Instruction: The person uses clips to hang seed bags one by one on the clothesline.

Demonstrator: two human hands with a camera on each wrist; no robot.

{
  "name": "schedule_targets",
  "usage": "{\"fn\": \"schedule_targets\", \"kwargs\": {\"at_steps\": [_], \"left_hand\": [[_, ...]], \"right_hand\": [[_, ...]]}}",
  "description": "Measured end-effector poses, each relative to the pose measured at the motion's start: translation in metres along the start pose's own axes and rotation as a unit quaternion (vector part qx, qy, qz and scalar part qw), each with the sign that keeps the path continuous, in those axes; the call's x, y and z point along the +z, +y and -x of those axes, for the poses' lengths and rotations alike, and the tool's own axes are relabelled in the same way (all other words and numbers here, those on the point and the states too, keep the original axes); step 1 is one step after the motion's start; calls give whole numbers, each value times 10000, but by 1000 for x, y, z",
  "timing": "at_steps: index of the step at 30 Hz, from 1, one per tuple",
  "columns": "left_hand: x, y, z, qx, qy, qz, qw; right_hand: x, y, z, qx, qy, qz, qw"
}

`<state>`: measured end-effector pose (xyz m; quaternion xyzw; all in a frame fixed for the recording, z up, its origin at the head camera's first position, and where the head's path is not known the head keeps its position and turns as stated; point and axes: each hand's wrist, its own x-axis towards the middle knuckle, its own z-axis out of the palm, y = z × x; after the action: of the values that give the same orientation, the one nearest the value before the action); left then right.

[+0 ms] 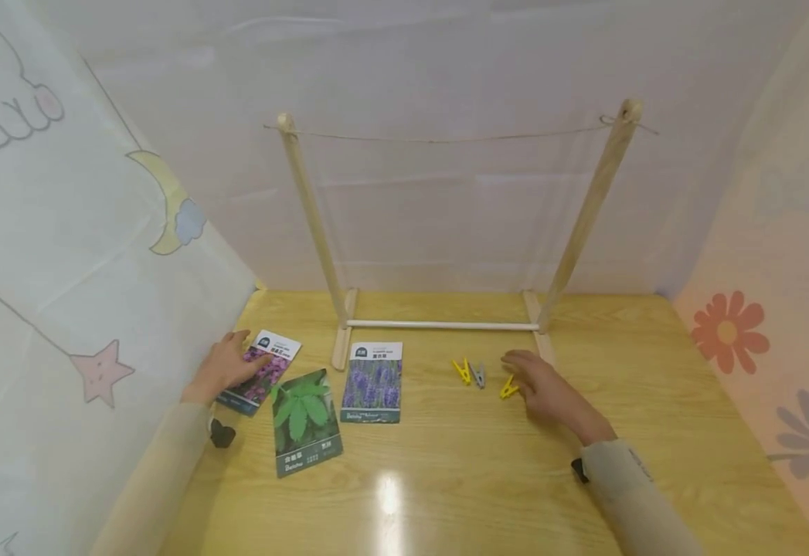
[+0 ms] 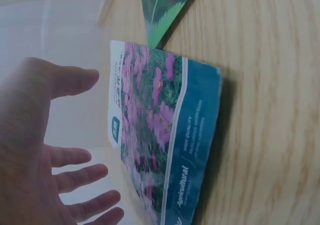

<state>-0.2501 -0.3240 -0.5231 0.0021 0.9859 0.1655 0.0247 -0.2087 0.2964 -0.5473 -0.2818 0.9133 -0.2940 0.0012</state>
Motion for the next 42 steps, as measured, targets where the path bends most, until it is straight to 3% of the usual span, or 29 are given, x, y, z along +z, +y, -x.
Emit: {"fn": "schedule_targets", "kwargs": {"at_steps": [5,12,30,36,42], "left_hand": [[1,2,4,-45,-66,-80,9999],[4,2,6,-185,-407,-44,9990],[1,4,10,-472,-531,186,9973],[1,0,7,-432,-354,135,9983],[1,0,8,-589,-394,283,9971]], "right_hand": [[4,3,-1,-47,-68,53,10000],[4,3,1,-63,-75,128,9999],[7,4,1,-404,29,320,9987],[3,2,0,-312,119,386,9987],[1,3,1,-65,76,364,9993]]}}
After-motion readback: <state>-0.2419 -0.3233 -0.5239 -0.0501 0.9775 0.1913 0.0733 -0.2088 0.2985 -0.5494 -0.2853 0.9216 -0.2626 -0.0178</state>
